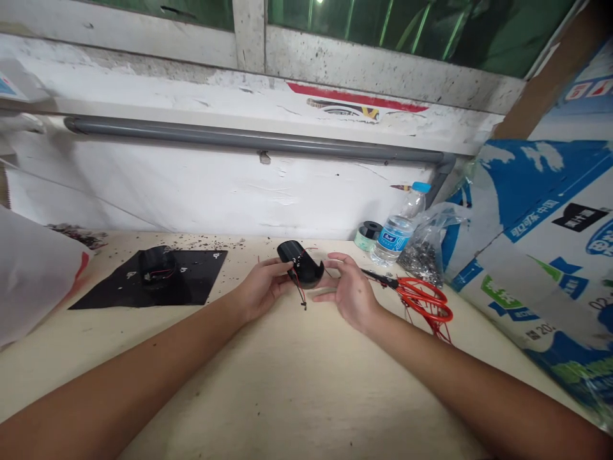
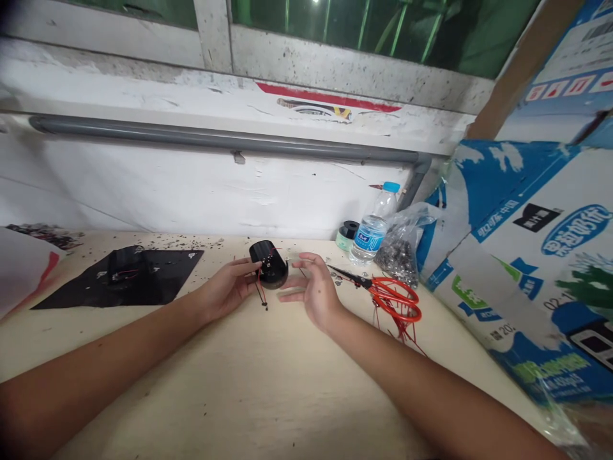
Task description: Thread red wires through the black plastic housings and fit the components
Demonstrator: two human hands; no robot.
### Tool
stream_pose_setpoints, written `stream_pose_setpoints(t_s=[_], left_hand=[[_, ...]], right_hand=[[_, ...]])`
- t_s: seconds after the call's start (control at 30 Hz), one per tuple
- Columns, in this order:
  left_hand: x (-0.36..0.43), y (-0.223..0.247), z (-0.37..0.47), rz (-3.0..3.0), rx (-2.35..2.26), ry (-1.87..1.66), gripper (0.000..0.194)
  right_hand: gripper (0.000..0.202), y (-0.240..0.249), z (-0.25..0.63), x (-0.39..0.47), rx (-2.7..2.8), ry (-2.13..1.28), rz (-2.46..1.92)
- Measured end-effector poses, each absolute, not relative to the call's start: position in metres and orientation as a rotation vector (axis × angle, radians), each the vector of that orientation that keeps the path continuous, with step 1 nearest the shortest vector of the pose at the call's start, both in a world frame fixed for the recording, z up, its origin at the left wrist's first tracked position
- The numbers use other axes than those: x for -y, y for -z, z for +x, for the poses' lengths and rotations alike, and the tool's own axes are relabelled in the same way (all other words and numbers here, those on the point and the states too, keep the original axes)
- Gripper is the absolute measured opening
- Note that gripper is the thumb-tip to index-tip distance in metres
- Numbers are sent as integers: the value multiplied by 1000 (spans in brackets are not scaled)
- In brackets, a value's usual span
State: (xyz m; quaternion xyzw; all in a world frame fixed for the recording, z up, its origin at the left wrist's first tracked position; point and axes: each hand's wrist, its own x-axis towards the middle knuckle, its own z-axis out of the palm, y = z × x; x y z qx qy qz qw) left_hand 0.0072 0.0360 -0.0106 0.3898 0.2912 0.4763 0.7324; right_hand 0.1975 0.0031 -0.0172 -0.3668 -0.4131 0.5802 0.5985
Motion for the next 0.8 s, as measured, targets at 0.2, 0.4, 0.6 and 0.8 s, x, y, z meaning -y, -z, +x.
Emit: stream_pose_setpoints(t_s=[0.2,0.4,0.6,0.8], left_hand=[[-36,7,9,768,-673,-1111,16],[-31,5,10,810,-655,-1114,20],[-29,6,10,845,-627,-1095,17],[-31,8,7,673,-668,-1142,18]], right_hand=[[41,19,199,8,1722,-399,-990],[21,14,209,7,2057,-35,-1044],[14,6,208,2,2216,-81,-987],[10,-46,243,47,2137,-484,-1098]])
